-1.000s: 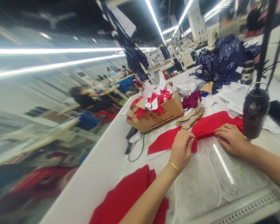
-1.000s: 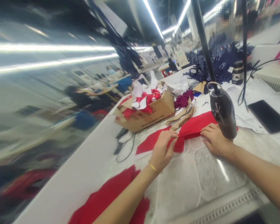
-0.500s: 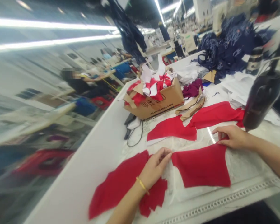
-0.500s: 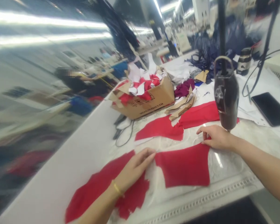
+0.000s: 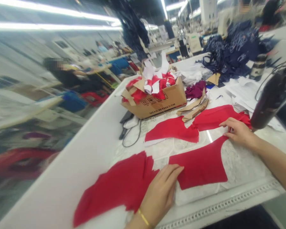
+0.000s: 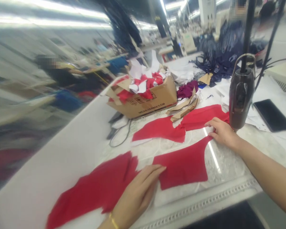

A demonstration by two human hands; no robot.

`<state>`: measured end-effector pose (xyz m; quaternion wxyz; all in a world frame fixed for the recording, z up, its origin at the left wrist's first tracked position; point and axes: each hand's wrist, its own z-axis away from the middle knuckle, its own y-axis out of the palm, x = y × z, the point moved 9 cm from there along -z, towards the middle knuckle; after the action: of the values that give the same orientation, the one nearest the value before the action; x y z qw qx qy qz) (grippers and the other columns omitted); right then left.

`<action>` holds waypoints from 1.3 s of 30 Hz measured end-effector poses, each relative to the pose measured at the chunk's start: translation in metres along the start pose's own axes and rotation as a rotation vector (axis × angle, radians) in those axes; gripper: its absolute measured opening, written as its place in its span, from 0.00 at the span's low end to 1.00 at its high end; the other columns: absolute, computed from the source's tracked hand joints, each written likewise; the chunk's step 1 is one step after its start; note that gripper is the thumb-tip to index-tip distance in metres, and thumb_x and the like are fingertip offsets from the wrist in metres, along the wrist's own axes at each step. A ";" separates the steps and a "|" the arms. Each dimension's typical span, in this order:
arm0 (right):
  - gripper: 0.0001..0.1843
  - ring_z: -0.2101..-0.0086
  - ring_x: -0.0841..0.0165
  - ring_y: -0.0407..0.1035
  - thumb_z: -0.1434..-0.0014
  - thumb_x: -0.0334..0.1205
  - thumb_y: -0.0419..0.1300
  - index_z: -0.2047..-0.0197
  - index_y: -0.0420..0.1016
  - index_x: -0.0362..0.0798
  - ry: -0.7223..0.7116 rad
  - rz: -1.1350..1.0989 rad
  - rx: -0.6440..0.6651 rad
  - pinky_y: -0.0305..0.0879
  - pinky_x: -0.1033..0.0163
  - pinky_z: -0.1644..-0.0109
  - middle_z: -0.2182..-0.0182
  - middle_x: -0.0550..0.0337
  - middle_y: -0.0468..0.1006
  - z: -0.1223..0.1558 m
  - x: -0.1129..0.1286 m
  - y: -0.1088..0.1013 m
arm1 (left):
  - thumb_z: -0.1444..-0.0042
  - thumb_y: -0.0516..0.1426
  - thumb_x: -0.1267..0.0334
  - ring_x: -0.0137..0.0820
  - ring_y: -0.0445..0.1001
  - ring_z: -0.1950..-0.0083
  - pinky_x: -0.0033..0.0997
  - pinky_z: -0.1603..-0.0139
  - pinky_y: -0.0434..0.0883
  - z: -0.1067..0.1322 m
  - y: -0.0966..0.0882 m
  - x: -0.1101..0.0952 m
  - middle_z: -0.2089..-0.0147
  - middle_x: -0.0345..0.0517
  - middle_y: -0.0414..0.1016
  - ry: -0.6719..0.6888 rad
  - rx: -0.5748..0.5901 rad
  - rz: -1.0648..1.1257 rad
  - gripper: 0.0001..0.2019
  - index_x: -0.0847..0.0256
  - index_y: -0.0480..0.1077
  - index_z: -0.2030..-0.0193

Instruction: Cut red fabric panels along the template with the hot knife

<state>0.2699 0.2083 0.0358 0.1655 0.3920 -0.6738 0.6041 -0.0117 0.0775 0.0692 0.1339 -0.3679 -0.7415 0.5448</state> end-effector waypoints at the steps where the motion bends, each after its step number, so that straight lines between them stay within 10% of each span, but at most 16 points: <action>1: 0.17 0.68 0.67 0.73 0.44 0.31 0.63 0.51 0.81 0.50 0.000 0.007 -0.046 0.76 0.58 0.58 0.57 0.55 0.78 0.000 -0.002 -0.005 | 0.35 0.49 0.76 0.38 0.81 0.48 0.35 0.44 0.80 0.001 -0.001 0.000 0.48 0.51 0.80 0.003 -0.011 -0.003 0.22 0.56 0.73 0.39; 7: 0.14 0.63 0.63 0.75 0.42 0.34 0.62 0.53 0.82 0.50 -0.024 0.027 -0.183 0.76 0.53 0.52 0.56 0.53 0.78 -0.001 0.000 -0.017 | 0.31 0.50 0.74 0.37 0.79 0.52 0.36 0.48 0.79 -0.012 -0.003 -0.004 0.51 0.51 0.79 0.018 -0.057 -0.008 0.16 0.59 0.72 0.43; 19: 0.11 0.53 0.52 0.74 0.41 0.36 0.64 0.54 0.82 0.54 -0.095 0.344 0.131 0.69 0.47 0.54 0.54 0.51 0.82 -0.010 0.066 0.024 | 0.38 0.59 0.72 0.41 0.74 0.56 0.39 0.56 0.73 -0.115 0.062 0.037 0.63 0.52 0.75 -0.070 0.140 -0.116 0.06 0.62 0.74 0.67; 31: 0.19 0.48 0.51 0.73 0.44 0.26 0.64 0.51 0.81 0.53 -0.164 0.384 0.111 0.67 0.48 0.48 0.51 0.50 0.81 -0.033 0.103 0.069 | 0.41 0.59 0.74 0.35 0.74 0.61 0.32 0.59 0.71 -0.114 0.051 0.050 0.67 0.43 0.75 -0.195 0.069 0.009 0.06 0.59 0.76 0.65; 39: 0.09 0.66 0.67 0.75 0.31 0.34 0.54 0.61 0.74 0.50 -0.282 0.210 0.003 0.71 0.63 0.61 0.61 0.54 0.79 -0.013 0.132 0.053 | 0.47 0.66 0.67 0.42 0.72 0.51 0.40 0.52 0.72 -0.096 0.022 0.076 0.56 0.49 0.74 -0.300 -0.045 -0.059 0.09 0.59 0.76 0.58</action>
<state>0.1437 0.1753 0.0939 0.0045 0.4007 -0.7266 0.5581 0.0020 0.2012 0.0690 0.0292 -0.2631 -0.7757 0.5729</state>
